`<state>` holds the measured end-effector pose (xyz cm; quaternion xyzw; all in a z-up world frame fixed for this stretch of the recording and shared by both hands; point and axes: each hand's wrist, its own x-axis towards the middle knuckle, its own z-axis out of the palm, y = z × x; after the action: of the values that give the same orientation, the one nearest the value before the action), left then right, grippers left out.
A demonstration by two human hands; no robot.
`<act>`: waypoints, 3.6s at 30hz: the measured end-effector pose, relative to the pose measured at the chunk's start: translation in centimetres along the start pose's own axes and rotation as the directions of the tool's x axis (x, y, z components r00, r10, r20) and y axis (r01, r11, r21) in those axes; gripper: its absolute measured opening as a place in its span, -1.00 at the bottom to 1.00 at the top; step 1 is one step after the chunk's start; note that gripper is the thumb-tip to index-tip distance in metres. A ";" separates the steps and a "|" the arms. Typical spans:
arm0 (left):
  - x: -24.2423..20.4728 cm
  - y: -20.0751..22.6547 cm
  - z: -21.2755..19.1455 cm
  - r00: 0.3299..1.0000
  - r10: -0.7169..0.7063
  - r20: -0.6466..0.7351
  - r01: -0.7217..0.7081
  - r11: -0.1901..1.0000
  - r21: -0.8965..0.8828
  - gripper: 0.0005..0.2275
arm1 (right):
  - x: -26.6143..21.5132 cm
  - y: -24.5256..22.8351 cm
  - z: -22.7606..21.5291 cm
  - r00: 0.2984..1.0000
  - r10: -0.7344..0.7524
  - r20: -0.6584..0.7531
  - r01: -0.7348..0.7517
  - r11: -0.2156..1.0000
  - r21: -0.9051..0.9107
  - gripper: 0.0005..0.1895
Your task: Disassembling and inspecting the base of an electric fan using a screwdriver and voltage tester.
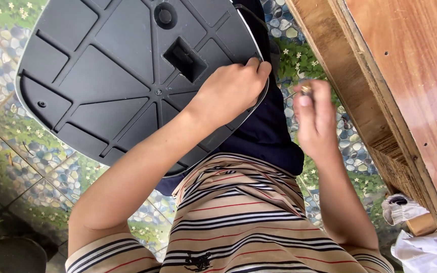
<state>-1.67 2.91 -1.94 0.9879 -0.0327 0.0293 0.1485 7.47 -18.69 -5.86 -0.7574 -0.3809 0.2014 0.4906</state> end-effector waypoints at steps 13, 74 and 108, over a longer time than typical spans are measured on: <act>-2.1 -0.3 -0.7 0.996 -0.091 0.019 0.093 0.955 -0.280 -0.55 | 0.6 -6.2 -2.5 0.936 -0.318 -0.148 0.321 0.947 -0.006 -0.80; -0.8 -1.7 -1.2 0.946 0.079 -0.314 -0.281 0.682 -0.675 -0.94 | 2.8 -7.1 -2.1 0.962 -0.267 0.057 0.269 0.962 -0.034 -0.80; 1.9 -3.2 1.4 0.968 0.194 -0.158 -0.219 0.358 -0.908 -0.90 | 2.8 -7.2 -3.8 0.959 -0.225 0.171 0.263 0.931 -0.254 -0.74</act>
<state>0.51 5.48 -4.04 0.7273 -0.1653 0.0360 0.6651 9.09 -17.15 2.46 -0.7487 -0.5296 0.1362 0.3748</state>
